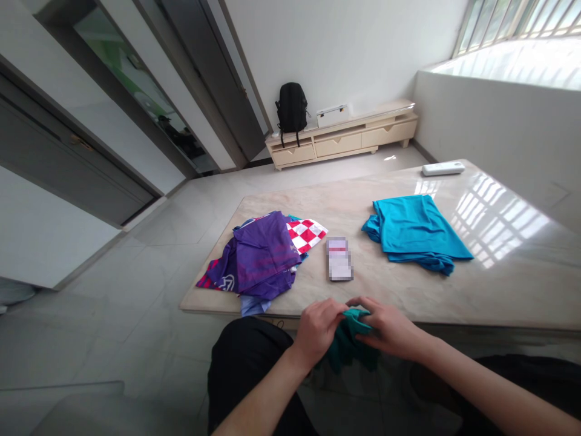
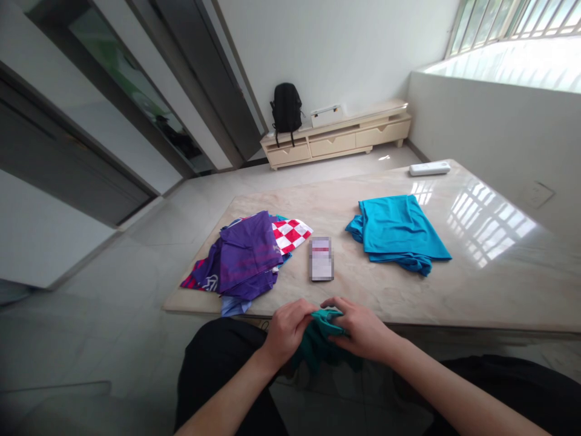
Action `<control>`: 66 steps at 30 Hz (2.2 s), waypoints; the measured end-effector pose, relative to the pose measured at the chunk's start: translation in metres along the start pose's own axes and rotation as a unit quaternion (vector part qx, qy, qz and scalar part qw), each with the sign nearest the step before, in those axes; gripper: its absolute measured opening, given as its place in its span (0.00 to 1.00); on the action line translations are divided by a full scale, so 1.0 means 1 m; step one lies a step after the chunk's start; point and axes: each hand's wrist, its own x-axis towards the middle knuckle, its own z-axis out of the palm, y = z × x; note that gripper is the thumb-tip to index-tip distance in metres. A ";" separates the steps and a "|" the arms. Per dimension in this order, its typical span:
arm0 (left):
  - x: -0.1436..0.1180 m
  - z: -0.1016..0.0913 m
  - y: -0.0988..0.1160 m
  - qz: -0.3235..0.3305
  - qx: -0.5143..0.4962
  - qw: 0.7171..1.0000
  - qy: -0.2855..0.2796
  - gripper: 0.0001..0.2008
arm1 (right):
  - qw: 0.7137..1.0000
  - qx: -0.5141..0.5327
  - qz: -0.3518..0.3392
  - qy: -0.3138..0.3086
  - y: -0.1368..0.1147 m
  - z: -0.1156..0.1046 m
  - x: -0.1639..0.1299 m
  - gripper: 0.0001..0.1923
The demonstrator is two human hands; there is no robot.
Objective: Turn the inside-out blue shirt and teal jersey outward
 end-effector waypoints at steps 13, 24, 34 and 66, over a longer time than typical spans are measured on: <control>0.002 0.002 -0.011 -0.063 0.013 0.998 -0.006 0.12 | 0.986 -0.145 0.077 -0.033 0.019 -0.042 -0.007 0.13; 0.003 0.000 -0.008 -0.045 -0.030 0.999 0.002 0.11 | 0.996 0.066 0.051 -0.016 -0.005 -0.041 -0.004 0.18; -0.001 0.004 -0.001 0.046 -0.034 0.995 -0.087 0.11 | 0.996 0.013 0.000 -0.085 -0.006 0.016 -0.002 0.06; 0.007 -0.011 -0.024 0.037 -0.007 0.999 0.005 0.10 | 0.985 -0.171 0.029 -0.024 -0.015 -0.063 -0.019 0.17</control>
